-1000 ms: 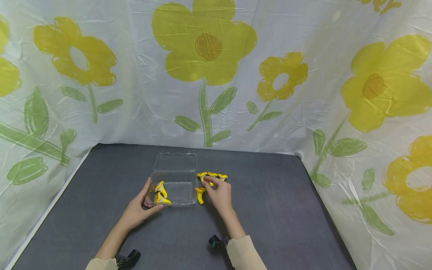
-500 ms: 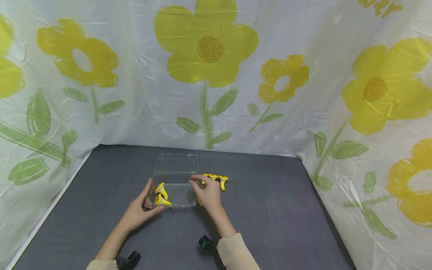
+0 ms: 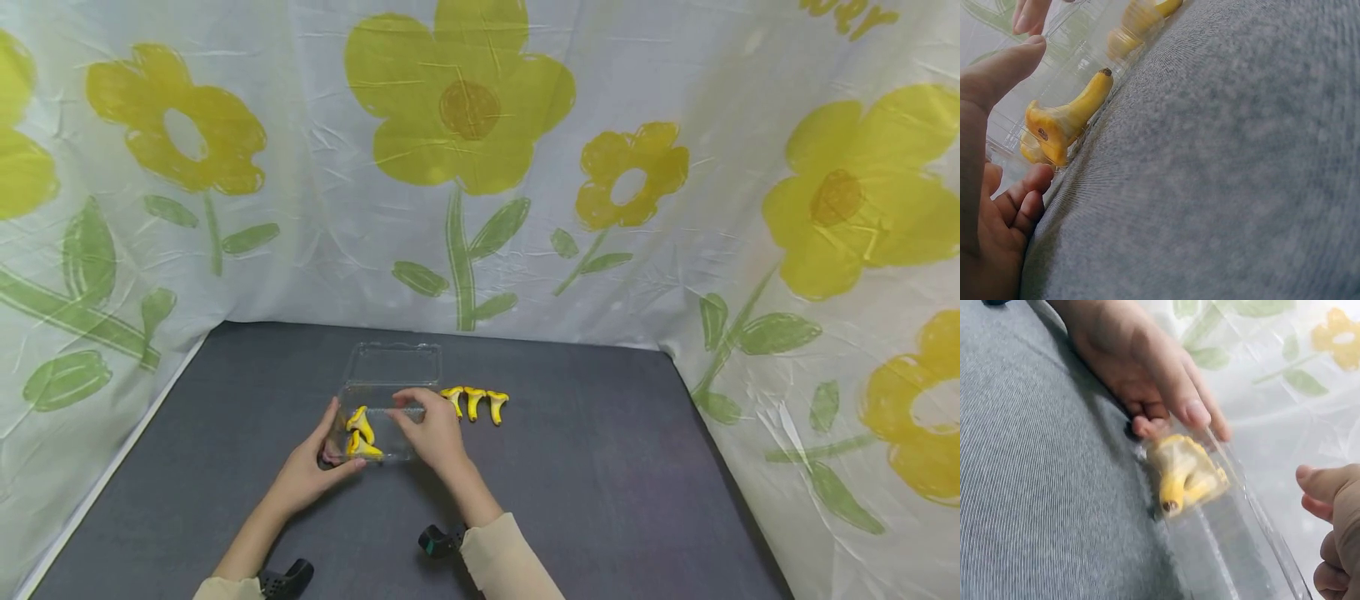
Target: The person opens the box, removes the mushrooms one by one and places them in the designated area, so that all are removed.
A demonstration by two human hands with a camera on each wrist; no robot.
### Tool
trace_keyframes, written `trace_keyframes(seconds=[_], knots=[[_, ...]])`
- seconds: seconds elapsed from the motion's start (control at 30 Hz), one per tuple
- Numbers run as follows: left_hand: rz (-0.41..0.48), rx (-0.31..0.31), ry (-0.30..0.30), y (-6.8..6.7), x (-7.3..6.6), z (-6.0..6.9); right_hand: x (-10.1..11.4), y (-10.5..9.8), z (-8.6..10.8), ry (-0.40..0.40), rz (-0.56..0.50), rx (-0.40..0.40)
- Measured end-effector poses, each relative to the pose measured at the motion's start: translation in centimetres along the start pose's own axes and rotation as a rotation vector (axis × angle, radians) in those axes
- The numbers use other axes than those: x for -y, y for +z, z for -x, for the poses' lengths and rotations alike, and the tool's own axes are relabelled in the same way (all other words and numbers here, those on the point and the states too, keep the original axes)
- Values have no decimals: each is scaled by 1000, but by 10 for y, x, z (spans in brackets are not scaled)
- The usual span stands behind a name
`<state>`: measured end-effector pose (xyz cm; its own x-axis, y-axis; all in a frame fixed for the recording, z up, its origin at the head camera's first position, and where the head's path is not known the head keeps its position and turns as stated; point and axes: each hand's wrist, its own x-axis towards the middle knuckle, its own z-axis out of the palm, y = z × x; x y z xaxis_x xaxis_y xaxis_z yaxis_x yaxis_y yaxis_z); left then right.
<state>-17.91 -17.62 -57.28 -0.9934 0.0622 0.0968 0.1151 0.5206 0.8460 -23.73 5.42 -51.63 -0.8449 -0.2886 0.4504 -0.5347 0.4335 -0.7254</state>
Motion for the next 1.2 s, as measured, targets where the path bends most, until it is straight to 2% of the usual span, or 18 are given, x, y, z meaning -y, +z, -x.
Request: trace_keyframes(seconds=[0.17, 0.43, 0.73, 1.2], knots=[[2, -3, 12, 0, 2, 0, 4, 7, -7, 13, 12, 56], [-5, 3, 4, 0, 2, 0, 9, 14, -18, 30, -11, 81], [18, 12, -8, -1, 0, -1, 3, 24, -25, 114, -30, 154], [17, 12, 6, 0, 3, 0, -3, 36, -32, 248, -70, 372]])
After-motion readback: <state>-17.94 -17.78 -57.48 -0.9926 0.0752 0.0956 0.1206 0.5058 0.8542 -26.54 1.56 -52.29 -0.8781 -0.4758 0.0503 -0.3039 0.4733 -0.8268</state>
